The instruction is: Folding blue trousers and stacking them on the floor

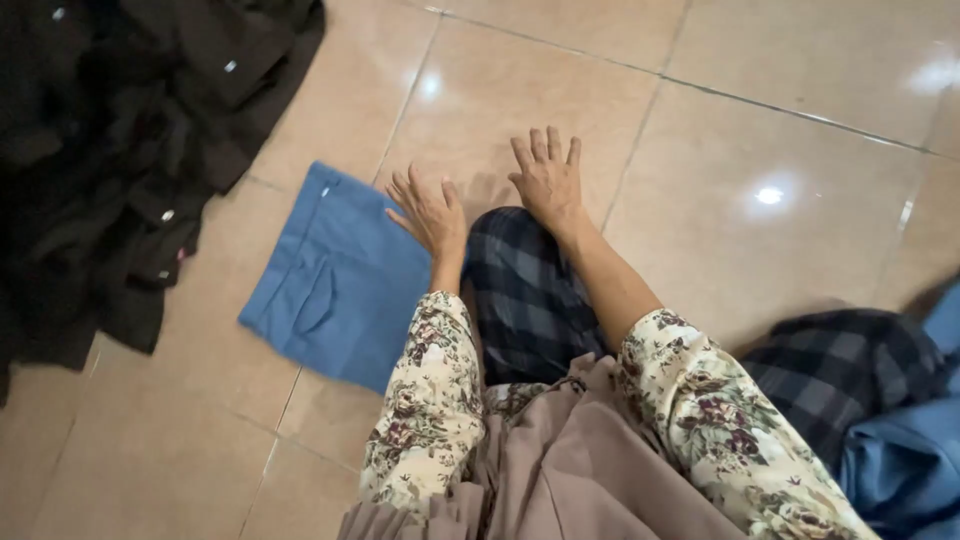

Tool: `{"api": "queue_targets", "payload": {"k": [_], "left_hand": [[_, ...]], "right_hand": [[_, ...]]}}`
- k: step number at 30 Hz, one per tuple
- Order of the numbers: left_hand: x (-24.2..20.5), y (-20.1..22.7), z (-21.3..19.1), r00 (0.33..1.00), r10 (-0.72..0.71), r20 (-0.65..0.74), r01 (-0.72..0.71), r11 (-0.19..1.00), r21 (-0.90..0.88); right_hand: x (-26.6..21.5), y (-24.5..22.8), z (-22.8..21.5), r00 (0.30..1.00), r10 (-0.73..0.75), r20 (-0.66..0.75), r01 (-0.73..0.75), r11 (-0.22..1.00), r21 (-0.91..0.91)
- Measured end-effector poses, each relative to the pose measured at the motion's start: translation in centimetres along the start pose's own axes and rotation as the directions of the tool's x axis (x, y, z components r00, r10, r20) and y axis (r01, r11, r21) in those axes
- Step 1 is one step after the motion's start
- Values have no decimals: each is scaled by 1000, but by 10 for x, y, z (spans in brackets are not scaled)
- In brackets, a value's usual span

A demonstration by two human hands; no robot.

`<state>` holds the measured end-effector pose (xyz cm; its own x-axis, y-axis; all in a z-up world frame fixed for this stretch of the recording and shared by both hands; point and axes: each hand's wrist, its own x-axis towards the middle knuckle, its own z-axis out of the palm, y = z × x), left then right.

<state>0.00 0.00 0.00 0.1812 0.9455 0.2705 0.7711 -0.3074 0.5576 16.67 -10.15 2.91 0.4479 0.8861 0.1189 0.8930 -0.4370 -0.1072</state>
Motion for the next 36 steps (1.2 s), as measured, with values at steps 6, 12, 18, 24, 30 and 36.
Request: {"api": "queue_targets", "payload": {"k": [6, 12, 18, 24, 30, 36], "left_hand": [[-6, 64, 32, 989, 120, 83, -117, 992, -51], [-43, 140, 86, 933, 272, 235, -257, 962, -91], [-101, 218, 110, 840, 475, 263, -416, 874, -250], [-207, 328, 72, 528, 796, 295, -612, 598, -518], [-330, 394, -10, 198, 965, 169, -557, 253, -791], [-422, 398, -69, -54, 999, -3, -390, -24, -920]], "right_hand": [[-24, 56, -33, 985, 171, 35, -170, 985, -40], [-76, 135, -62, 934, 357, 3, -355, 929, -105], [-142, 202, -103, 837, 541, -89, -548, 829, -111], [-279, 251, -159, 569, 746, -348, -794, 608, 6], [-424, 207, -234, 409, 695, -591, -850, 526, 29], [-538, 138, -304, 291, 678, -675, -859, 496, 127]]}}
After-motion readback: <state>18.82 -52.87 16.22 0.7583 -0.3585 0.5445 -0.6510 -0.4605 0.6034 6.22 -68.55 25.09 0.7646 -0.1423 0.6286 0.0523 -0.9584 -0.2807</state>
